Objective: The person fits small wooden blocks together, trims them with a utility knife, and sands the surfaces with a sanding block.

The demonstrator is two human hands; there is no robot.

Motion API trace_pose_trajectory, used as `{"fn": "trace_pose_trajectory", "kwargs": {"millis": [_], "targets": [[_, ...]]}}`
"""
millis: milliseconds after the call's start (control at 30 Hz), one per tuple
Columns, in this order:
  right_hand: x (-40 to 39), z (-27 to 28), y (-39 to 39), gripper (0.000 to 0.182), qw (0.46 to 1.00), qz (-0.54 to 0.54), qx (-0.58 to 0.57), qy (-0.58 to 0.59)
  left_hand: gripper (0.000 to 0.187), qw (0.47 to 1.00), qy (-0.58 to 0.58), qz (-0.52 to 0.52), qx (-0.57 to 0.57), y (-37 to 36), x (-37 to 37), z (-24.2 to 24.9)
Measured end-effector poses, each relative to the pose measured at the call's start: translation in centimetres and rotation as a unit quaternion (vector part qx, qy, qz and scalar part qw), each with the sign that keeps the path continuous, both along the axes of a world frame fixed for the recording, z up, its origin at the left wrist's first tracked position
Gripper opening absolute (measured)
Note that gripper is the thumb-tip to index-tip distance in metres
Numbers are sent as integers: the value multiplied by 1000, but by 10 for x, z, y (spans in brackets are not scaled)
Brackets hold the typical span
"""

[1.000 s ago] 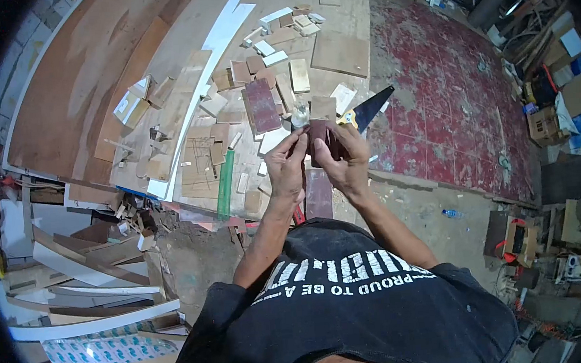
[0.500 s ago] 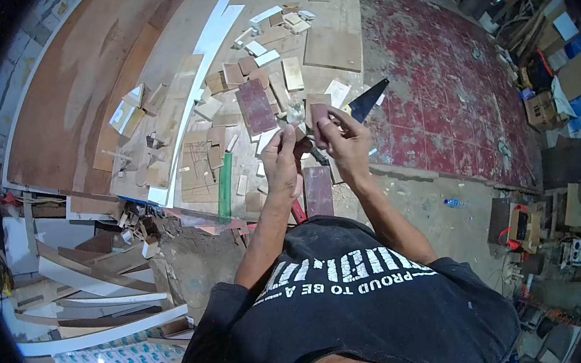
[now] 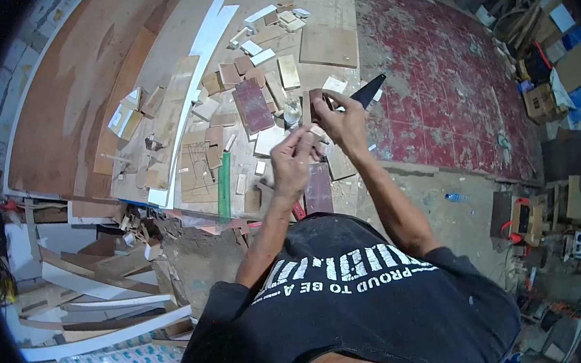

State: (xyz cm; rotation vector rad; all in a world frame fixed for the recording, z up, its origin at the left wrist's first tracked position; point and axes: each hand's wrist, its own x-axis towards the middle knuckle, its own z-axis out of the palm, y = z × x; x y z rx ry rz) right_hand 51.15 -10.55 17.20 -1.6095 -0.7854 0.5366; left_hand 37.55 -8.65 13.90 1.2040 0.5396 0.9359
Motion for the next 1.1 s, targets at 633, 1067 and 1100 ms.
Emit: {"fn": "trace_pose_trajectory", "kwargs": {"millis": [633,1067,1100], "targets": [[-22,18,-22,25,951,2,112,-287,36,967,87,106,216,7,-2,4],[-18,-1,-22,21,954,-21,101,-282,28,992,59,45,105,18,-11,-20],[3,-11,-7,20,969,-11,65,-239,28,998,35,-7,50,17,-14,-19]]}}
